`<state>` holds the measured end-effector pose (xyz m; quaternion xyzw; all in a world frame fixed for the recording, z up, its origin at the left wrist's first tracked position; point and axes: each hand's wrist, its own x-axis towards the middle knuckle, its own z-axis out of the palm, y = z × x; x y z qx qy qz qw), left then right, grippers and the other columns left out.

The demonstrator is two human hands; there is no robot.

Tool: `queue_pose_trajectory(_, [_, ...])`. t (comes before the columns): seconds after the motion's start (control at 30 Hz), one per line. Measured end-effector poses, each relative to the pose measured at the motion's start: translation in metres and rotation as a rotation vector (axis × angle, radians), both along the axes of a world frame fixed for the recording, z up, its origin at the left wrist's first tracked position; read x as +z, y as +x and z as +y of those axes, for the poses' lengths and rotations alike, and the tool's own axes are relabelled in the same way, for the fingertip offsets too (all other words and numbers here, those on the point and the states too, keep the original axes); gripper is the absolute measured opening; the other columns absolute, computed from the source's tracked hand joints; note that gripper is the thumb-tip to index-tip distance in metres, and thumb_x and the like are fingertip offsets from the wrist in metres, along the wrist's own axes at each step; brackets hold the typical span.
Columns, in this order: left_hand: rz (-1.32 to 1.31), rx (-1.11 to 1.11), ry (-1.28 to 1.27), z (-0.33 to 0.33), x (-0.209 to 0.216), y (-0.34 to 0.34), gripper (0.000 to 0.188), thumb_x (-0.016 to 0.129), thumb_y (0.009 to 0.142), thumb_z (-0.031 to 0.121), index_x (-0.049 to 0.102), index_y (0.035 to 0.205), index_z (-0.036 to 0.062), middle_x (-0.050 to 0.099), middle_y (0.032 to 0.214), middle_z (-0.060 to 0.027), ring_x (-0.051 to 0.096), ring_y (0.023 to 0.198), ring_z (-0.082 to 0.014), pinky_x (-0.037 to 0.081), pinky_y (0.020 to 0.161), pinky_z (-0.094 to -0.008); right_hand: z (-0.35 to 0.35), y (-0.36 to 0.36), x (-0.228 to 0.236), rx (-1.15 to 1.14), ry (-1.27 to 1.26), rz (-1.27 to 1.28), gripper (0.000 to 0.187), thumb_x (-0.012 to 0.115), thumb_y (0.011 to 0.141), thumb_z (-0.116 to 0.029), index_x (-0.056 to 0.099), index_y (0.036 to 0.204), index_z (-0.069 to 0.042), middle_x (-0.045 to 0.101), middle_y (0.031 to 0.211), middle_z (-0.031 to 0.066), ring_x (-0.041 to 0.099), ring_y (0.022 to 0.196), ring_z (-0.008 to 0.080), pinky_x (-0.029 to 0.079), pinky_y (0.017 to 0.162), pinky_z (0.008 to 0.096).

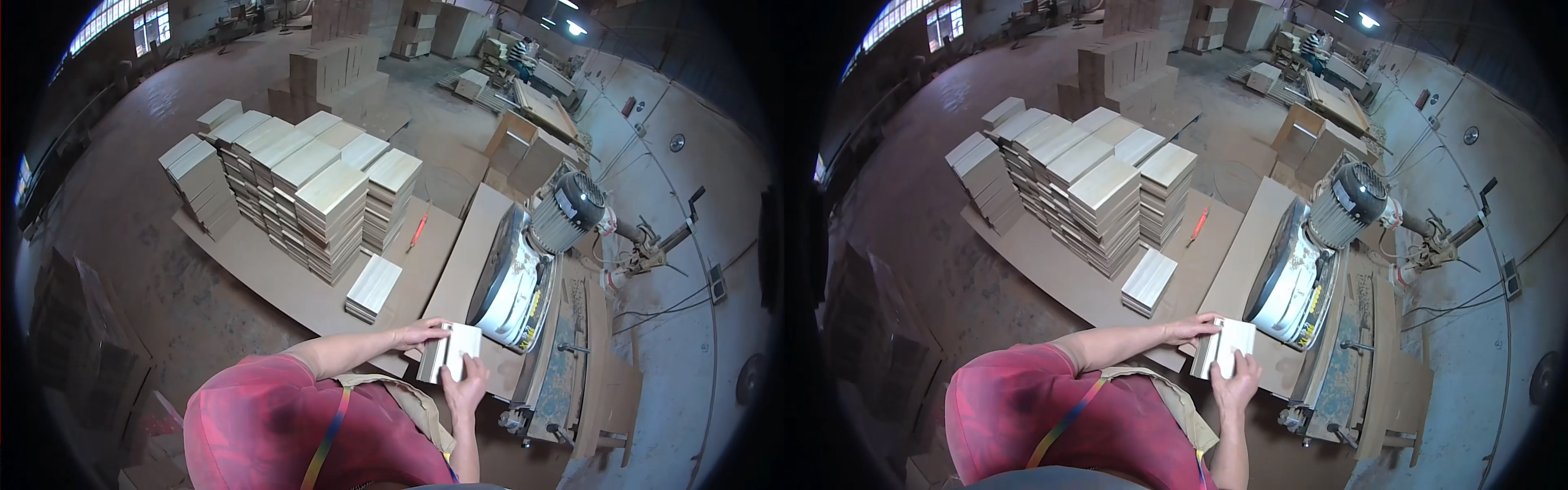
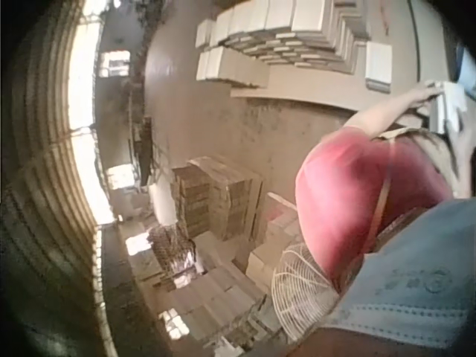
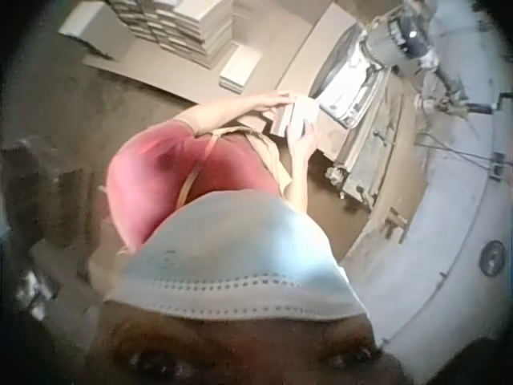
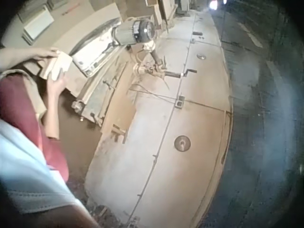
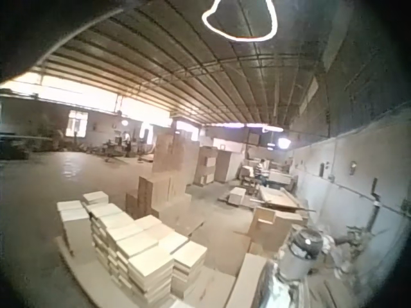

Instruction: Sanding the edges and surfaces of wooden blocks using a stationary sanding machine.

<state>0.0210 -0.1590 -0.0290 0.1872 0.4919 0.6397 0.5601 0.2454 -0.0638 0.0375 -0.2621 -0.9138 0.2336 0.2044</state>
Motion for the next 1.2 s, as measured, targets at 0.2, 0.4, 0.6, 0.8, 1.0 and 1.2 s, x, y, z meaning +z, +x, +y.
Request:
queue_pose_trajectory(0.2, [0.034,-0.064,-0.053,0.002,0.005,0.016,0.068,0.084,0.096,0.009,0.056,0.157,0.0177,0.071,0.116,-0.0048,0.065,0.083,-0.0090,0.048,0.055,-0.0182,0.055,0.077,-0.037,-0.323,0.027,0.122,0.052,0.089,0.079,-0.021,0.079,0.124,0.003,0.075,0.118,0.0201,0.068,0.108,0.0399,0.056,0.101,0.0462])
queue_pose_trajectory(0.4, [0.080,-0.099,-0.046,0.005,0.038,0.027,0.063,0.080,0.099,0.016,0.057,0.157,0.0189,0.066,0.137,-0.0112,0.071,0.106,-0.0201,0.059,0.067,-0.0282,0.051,0.129,-0.048,-0.374,0.068,0.040,0.050,0.090,0.081,-0.020,0.080,0.124,0.002,0.078,0.121,0.0198,0.069,0.110,0.0395,0.055,0.103,0.0458])
queue_pose_trajectory(0.6, [0.146,-0.145,-0.049,0.024,0.047,0.056,0.062,0.080,0.097,0.016,0.060,0.156,0.0203,0.060,0.147,-0.0146,0.066,0.124,-0.0275,0.062,0.087,-0.0374,0.064,0.156,-0.038,-0.396,0.073,-0.113,0.053,0.089,0.081,-0.023,0.079,0.127,0.001,0.078,0.120,0.0190,0.067,0.115,0.0383,0.054,0.106,0.0451])
queue_pose_trajectory(0.8, [0.449,-0.103,-0.086,0.036,0.048,0.084,0.064,0.081,0.094,0.017,0.062,0.155,0.0203,0.058,0.150,-0.0170,0.059,0.138,-0.0329,0.053,0.111,-0.0437,0.082,0.177,-0.031,-0.337,0.105,-0.296,0.057,0.087,0.085,-0.029,0.077,0.133,0.000,0.075,0.123,0.0206,0.066,0.118,0.0400,0.054,0.106,0.0462])
queue_pose_trajectory(1.0, [0.459,-0.078,-0.030,0.017,0.029,0.084,0.067,0.082,0.093,0.011,0.061,0.156,0.0188,0.061,0.150,-0.0170,0.066,0.130,-0.0302,0.058,0.106,-0.0429,0.061,0.174,-0.051,-0.330,0.170,-0.343,0.062,0.080,0.092,-0.033,0.070,0.144,-0.001,0.067,0.137,0.0245,0.062,0.124,0.0445,0.052,0.109,0.0521])
queue_pose_trajectory(1.2, [0.164,-0.151,-0.104,-0.033,0.075,0.024,0.059,0.077,0.100,0.013,0.059,0.156,0.0163,0.069,0.134,-0.0169,0.072,0.101,-0.0228,0.061,0.069,-0.0266,0.024,0.111,-0.057,-0.302,0.315,-0.179,0.054,0.074,0.097,-0.025,0.067,0.144,0.000,0.063,0.140,0.0227,0.059,0.129,0.0450,0.050,0.113,0.0516])
